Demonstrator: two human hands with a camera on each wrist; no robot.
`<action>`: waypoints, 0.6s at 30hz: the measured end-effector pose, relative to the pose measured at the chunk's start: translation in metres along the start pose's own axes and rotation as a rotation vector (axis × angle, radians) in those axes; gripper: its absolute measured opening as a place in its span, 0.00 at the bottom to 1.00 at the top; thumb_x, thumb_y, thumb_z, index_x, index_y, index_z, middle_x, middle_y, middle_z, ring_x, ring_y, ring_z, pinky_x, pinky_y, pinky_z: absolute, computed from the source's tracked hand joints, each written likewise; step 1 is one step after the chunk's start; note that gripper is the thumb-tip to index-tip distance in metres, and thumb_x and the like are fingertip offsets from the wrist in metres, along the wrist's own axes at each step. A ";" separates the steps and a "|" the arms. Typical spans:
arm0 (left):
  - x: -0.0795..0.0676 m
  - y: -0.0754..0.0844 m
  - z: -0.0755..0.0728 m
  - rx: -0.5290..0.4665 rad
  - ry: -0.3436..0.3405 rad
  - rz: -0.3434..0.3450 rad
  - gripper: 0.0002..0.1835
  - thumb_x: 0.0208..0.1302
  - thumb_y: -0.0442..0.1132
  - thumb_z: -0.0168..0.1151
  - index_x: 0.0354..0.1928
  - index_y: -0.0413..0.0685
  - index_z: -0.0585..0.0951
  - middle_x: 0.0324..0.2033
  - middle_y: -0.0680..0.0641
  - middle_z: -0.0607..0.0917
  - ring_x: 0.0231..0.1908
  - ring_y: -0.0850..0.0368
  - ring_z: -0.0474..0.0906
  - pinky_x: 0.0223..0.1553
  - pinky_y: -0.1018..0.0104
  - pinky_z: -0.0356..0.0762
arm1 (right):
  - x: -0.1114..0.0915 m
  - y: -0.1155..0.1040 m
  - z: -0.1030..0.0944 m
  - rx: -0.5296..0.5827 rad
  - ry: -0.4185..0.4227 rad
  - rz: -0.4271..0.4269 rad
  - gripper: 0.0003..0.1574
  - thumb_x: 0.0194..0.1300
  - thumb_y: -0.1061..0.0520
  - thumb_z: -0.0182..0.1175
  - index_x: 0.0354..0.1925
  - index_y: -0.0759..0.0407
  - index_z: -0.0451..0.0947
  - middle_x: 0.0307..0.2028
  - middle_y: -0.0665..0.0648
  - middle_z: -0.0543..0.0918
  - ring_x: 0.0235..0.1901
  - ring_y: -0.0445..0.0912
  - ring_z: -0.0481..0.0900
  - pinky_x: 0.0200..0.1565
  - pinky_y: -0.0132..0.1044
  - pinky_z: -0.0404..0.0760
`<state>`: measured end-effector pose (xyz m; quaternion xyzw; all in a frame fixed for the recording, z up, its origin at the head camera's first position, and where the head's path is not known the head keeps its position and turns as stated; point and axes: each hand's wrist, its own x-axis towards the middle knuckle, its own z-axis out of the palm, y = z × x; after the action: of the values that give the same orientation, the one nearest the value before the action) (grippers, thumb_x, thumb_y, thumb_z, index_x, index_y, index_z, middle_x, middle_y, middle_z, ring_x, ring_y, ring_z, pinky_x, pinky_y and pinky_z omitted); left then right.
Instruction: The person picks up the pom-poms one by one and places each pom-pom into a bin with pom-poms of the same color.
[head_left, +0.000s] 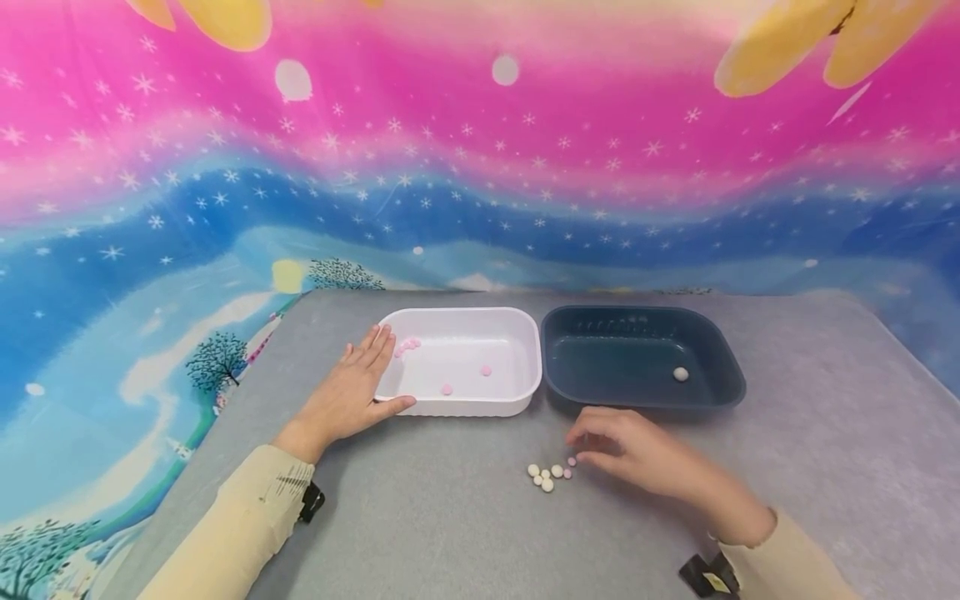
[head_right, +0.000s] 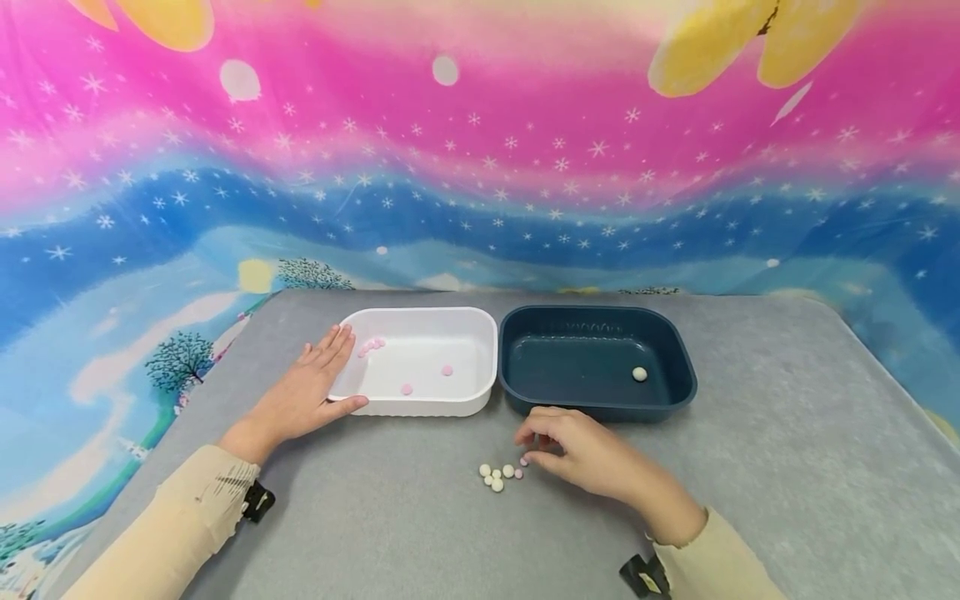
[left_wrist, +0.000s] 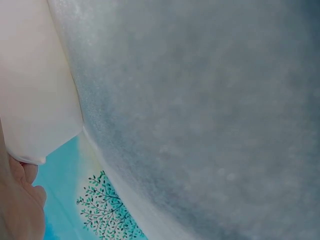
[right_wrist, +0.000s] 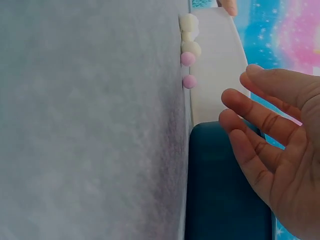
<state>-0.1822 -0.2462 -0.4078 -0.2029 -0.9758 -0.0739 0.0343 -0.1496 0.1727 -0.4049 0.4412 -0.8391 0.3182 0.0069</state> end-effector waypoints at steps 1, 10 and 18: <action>0.000 0.000 0.000 0.003 0.001 0.001 0.55 0.66 0.69 0.52 0.77 0.35 0.47 0.79 0.39 0.44 0.79 0.43 0.38 0.75 0.38 0.47 | 0.000 0.000 0.000 -0.002 -0.006 0.003 0.11 0.59 0.63 0.69 0.41 0.52 0.83 0.37 0.46 0.84 0.36 0.38 0.80 0.41 0.35 0.82; 0.001 0.000 -0.001 0.007 0.017 0.014 0.55 0.65 0.69 0.53 0.77 0.35 0.48 0.79 0.38 0.45 0.79 0.42 0.39 0.75 0.37 0.48 | 0.001 0.001 0.001 -0.036 -0.065 0.033 0.11 0.60 0.61 0.68 0.43 0.52 0.83 0.38 0.44 0.83 0.39 0.37 0.80 0.44 0.36 0.82; 0.000 -0.001 0.000 0.010 0.009 0.009 0.55 0.66 0.69 0.52 0.77 0.35 0.48 0.79 0.38 0.46 0.79 0.42 0.39 0.75 0.37 0.48 | 0.001 0.000 0.001 -0.068 -0.107 0.064 0.11 0.61 0.60 0.68 0.43 0.51 0.84 0.39 0.43 0.83 0.41 0.36 0.80 0.46 0.36 0.81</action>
<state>-0.1823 -0.2468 -0.4082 -0.2070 -0.9750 -0.0696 0.0400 -0.1503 0.1714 -0.4053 0.4299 -0.8622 0.2657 -0.0331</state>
